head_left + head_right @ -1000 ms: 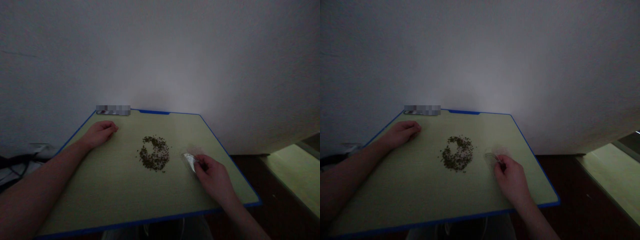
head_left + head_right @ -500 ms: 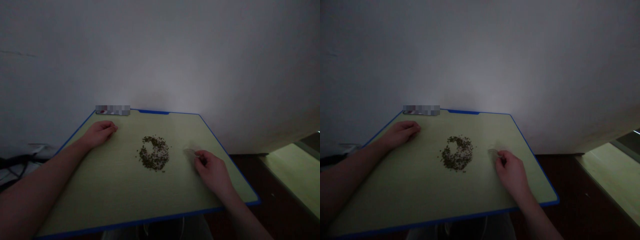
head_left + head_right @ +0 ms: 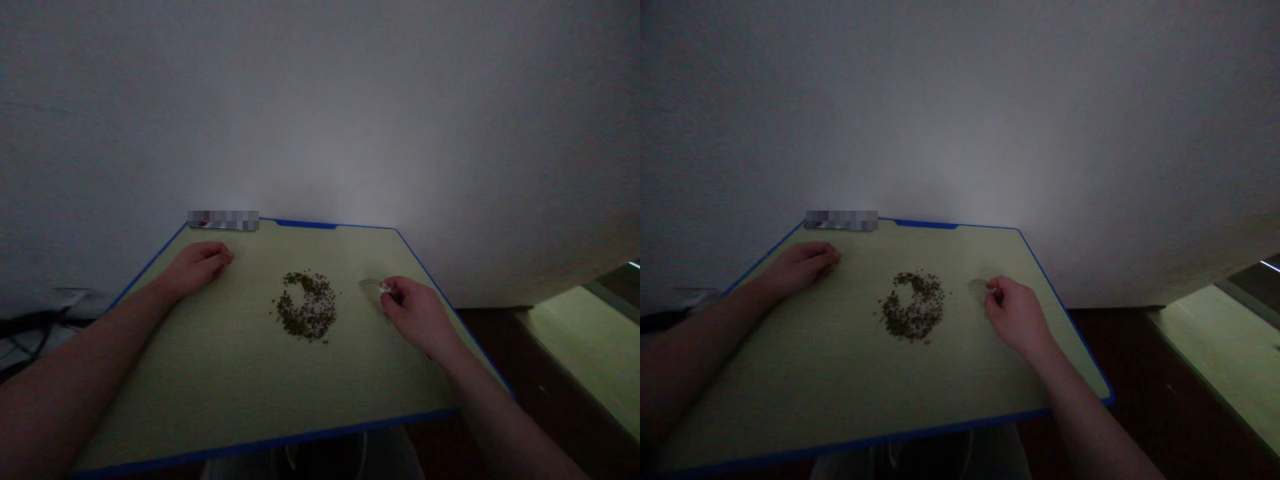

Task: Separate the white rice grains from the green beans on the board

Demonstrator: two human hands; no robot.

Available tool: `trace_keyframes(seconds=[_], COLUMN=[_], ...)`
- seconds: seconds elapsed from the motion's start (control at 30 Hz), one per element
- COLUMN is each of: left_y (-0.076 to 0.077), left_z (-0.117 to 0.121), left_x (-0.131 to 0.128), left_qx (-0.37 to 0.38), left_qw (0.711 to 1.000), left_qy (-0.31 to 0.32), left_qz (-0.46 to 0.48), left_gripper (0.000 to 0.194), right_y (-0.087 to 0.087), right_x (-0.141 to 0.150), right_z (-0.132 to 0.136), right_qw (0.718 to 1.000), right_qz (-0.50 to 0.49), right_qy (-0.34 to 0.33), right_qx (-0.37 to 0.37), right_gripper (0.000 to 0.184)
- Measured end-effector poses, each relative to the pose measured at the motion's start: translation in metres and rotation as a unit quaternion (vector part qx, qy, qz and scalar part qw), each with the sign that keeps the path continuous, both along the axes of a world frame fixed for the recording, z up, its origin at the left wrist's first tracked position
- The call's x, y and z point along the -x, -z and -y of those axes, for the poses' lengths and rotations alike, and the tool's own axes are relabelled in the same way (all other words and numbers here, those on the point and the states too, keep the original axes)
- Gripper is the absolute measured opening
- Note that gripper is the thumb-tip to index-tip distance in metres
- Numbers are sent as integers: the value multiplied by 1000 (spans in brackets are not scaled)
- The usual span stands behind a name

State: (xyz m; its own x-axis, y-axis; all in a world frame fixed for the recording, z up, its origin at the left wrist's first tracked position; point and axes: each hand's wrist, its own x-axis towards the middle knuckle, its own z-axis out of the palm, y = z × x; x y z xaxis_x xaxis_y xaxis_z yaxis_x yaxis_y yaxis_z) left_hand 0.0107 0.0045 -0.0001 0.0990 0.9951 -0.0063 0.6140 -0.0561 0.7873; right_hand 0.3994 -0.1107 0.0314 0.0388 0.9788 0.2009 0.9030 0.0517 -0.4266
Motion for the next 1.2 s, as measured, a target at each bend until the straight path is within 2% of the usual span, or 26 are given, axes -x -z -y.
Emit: trace_keyframes(seconds=[0.07,0.3,0.47,0.57,0.67,0.9,1.0,1.1,1.2], left_y=[1,-2,-3,-4,-3,0,-3,-7,-7], left_z=[0,1,1,2,3,1,2,4,3], left_x=[0,-2,-1,-2,-1,0,-2,-4,-5], left_qx=[-1,2,-3,-4,6,4,1,1,0], left_qw=[1000,1000,1000,1000,1000,1000,1000,1000,1000], left_qy=[0,-1,-11,-4,-5,-5,-6,-10,-12], left_qz=[3,3,-3,-2,8,9,-6,-20,-16], left_gripper=[28,25,25,24,22,24,26,27,26], right_y=[-7,-34,-30,-20,-13,-13,-14,-16,-16], right_x=[8,47,75,84,81,56,47,42,46], right_z=[-15,-98,-136,-142,-138,-103,-97,-108,-130], right_qw=[999,982,950,936,932,941,946,950,952], right_qz=[10,83,138,164,182,179,164,151,147], right_qy=[-37,-164,-268,-298,-297,-255,-240,-232,-227], right_qx=[14,49,73,88,97,129,140,144,141], right_gripper=[17,36,37,38,39,40,36,27,31])
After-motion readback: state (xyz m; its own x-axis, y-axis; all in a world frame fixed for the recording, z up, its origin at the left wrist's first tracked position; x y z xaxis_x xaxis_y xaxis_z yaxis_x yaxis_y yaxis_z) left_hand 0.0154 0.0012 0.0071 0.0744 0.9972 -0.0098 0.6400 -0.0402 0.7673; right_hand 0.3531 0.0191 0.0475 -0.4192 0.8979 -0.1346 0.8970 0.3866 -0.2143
